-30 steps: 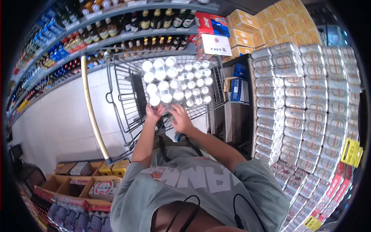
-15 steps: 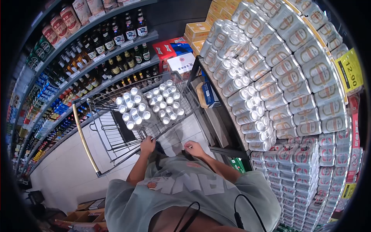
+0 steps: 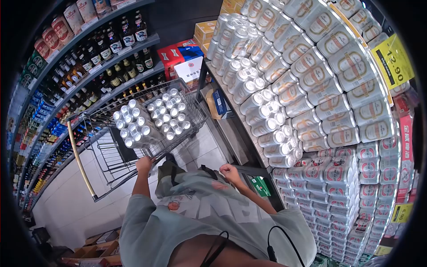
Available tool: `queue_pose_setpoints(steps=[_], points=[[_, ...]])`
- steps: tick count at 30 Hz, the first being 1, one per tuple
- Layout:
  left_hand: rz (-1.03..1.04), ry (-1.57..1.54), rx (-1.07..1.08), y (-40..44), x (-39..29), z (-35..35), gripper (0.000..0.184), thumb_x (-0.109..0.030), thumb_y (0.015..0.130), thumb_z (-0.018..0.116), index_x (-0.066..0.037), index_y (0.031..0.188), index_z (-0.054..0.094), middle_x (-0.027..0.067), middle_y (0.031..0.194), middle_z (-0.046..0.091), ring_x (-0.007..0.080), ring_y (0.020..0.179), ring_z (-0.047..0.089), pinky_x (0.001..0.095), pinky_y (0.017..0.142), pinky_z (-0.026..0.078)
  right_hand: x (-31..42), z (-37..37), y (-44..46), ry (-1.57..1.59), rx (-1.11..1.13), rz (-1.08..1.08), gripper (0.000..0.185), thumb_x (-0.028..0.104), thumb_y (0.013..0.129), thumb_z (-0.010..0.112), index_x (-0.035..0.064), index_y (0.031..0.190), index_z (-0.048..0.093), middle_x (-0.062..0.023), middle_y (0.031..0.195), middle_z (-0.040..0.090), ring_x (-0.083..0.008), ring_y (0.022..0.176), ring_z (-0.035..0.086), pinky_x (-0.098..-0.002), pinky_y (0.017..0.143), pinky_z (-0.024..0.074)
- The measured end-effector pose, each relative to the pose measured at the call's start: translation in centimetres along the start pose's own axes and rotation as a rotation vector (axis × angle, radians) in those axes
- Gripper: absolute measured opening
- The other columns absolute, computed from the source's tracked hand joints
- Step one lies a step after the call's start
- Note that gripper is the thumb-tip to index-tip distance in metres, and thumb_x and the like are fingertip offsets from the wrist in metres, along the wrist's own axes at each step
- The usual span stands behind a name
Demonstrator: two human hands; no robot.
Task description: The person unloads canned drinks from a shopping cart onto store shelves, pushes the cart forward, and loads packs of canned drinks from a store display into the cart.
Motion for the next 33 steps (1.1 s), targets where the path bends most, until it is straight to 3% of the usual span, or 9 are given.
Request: queue_pose_setpoints(steps=[8, 10, 17, 20, 22, 27, 30, 32, 33], points=[[-0.088, 0.025, -0.028, 1.7, 2.1, 1.6, 0.037, -0.049, 0.083, 0.068, -0.014, 0.090, 0.075, 0.0101, 0.090, 0.073, 0.0299, 0.086, 0.071, 0.0427, 0.072, 0.056, 2.9, 4.5, 5.8, 0.033, 0.133, 0.036, 0.008, 0.004, 0.086, 0.066, 0.0036, 0.094, 0.066, -0.0036, 0.084, 0.069, -0.0102, 0.082, 0.065, -0.0258, 0.076, 0.0506], [-0.111, 0.032, -0.040, 1.3, 1.8, 0.7, 0.037, -0.048, 0.083, 0.068, -0.013, 0.089, 0.075, 0.0099, 0.089, 0.074, 0.0297, 0.085, 0.072, 0.0421, 0.071, 0.056, 8.1, 5.5, 8.2, -0.139, 0.137, -0.207, 0.007, 0.005, 0.086, 0.067, 0.0022, 0.092, 0.066, -0.0043, 0.085, 0.070, -0.0112, 0.082, 0.066, -0.0275, 0.076, 0.0514], [-0.150, -0.032, -0.004, 2.4, 2.5, 1.0, 0.037, -0.049, 0.084, 0.067, -0.014, 0.089, 0.076, 0.0084, 0.087, 0.074, 0.0289, 0.083, 0.072, 0.0414, 0.069, 0.056, 22.7, 5.4, 16.8, -0.128, 0.181, -0.346, 0.012, 0.003, 0.087, 0.067, 0.0020, 0.099, 0.065, -0.0009, 0.090, 0.068, -0.0093, 0.085, 0.063, -0.0246, 0.074, 0.0501], [-0.122, -0.155, 0.030, 2.4, 2.1, 0.3, 0.031, -0.049, 0.084, 0.066, -0.021, 0.092, 0.076, 0.0073, 0.087, 0.073, 0.0307, 0.083, 0.071, 0.0424, 0.070, 0.056, 32.1, 1.6, 19.7, -0.315, 0.046, -0.539, 0.016, 0.007, 0.085, 0.070, 0.0050, 0.101, 0.067, -0.0043, 0.095, 0.068, -0.0143, 0.087, 0.064, -0.0285, 0.075, 0.0508], [-0.093, -0.170, 0.052, 1.9, 1.7, -0.7, 0.030, -0.045, 0.084, 0.065, -0.018, 0.092, 0.076, 0.0095, 0.089, 0.073, 0.0306, 0.085, 0.071, 0.0437, 0.072, 0.056, 39.4, -1.5, 21.0, -0.441, -0.048, -0.658, 0.018, 0.009, 0.083, 0.071, 0.0058, 0.100, 0.067, -0.0062, 0.099, 0.067, -0.0166, 0.092, 0.062, -0.0306, 0.077, 0.0496], [-0.059, -0.238, 0.072, 2.2, 1.8, -0.4, 0.030, -0.042, 0.085, 0.063, -0.016, 0.093, 0.075, 0.0109, 0.092, 0.073, 0.0307, 0.087, 0.071, 0.0447, 0.073, 0.056, 52.9, -11.0, 25.5, -0.672, -0.375, -0.864, 0.041, 0.019, 0.080, 0.075, 0.0080, 0.118, 0.061, -0.0091, 0.116, 0.062, -0.0230, 0.109, 0.058, -0.0351, 0.091, 0.0455], [-0.105, -0.210, 0.149, 1.9, 1.5, -0.9, 0.033, -0.042, 0.084, 0.063, -0.018, 0.102, 0.074, 0.0094, 0.093, 0.073, 0.0289, 0.089, 0.071, 0.0427, 0.076, 0.055, 56.5, -17.1, 31.9, -0.701, -0.400, -0.860, 0.062, 0.026, 0.076, 0.080, 0.0088, 0.130, 0.053, -0.0159, 0.125, 0.059, -0.0292, 0.116, 0.056, -0.0398, 0.098, 0.0444], [-0.136, -0.182, 0.170, 2.2, 1.8, -1.0, 0.034, -0.044, 0.083, 0.063, -0.019, 0.103, 0.074, 0.0093, 0.094, 0.073, 0.0289, 0.090, 0.071, 0.0425, 0.077, 0.055, 58.2, -18.6, 35.0, -0.985, -0.442, -0.971, 0.094, 0.042, 0.068, 0.085, 0.0099, 0.143, 0.039, -0.0229, 0.135, 0.050, -0.0369, 0.124, 0.052, -0.0453, 0.103, 0.0416], [-0.154, -0.196, 0.190, 2.0, 2.0, -1.1, 0.035, -0.044, 0.082, 0.063, -0.019, 0.103, 0.074, 0.0089, 0.096, 0.073, 0.0289, 0.092, 0.070, 0.0423, 0.078, 0.055, 58.4, -18.7, 35.6, -0.973, -0.432, -0.971, 0.094, 0.042, 0.068, 0.085, 0.0099, 0.143, 0.039, -0.0229, 0.135, 0.050, -0.0369, 0.124, 0.052, -0.0453, 0.103, 0.0416]])
Point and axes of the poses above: each hand's wrist, its own y-axis towards the middle knuckle, its own z-axis out of the palm, x = y × z, the point moved 8 cm from there along y, towards the middle knuckle
